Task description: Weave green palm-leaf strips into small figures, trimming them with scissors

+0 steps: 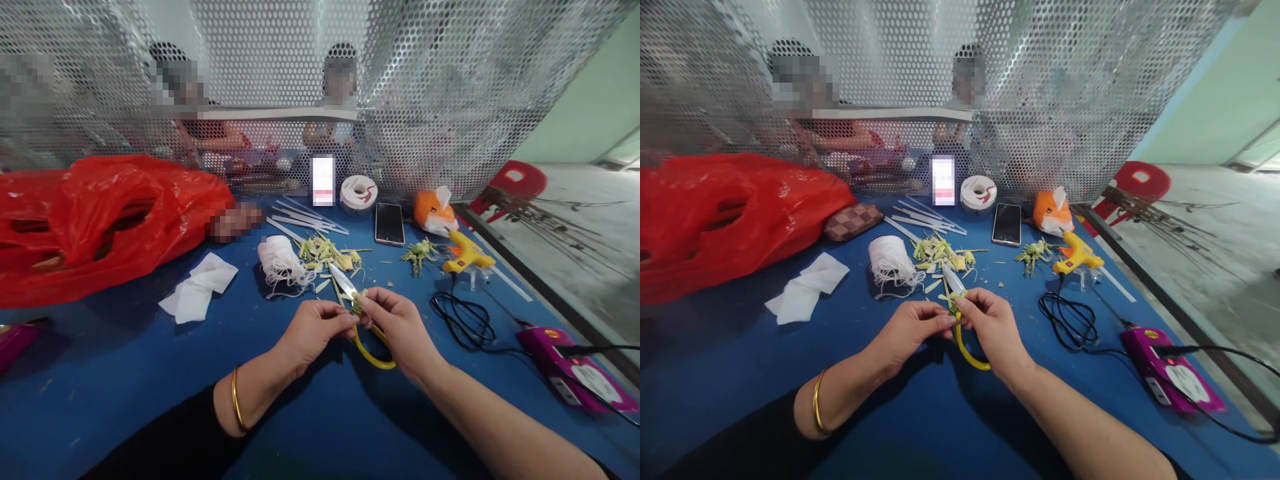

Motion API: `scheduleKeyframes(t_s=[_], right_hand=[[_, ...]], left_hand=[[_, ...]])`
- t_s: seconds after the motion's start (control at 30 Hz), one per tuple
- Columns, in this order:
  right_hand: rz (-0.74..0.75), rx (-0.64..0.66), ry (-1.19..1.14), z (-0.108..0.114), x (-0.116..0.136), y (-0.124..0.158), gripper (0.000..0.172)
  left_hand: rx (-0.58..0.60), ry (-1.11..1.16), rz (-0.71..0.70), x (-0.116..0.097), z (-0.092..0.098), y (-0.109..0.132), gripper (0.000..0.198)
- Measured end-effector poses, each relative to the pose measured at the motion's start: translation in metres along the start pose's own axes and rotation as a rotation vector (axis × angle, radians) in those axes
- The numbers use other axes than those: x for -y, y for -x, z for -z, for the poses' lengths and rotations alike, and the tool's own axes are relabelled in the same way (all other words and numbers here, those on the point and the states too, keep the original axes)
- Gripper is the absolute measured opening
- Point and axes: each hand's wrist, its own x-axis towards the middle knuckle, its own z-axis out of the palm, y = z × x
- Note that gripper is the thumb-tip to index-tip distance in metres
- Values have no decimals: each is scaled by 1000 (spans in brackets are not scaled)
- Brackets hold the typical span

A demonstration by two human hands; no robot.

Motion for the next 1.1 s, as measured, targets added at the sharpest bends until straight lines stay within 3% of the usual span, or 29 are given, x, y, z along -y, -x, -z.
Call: scheduleKeyframes(t_s=[0.43,0.6,0.83,1.1], right_hand=[[-62,-37,-27,-9,-9,3,33],[-39,-47,-4,-10,-9,3,32],[-24,-10,-30,-4,0,2,33],[-33,-28,-12,-6,0,2,35]], left_hand=[[-12,-423,-193,12,1,0,19],[18,-367,-188,12,0,0,18],[28,-90,-111,6,-3,-1,15],[-62,6,-45,10,-5,-1,23]])
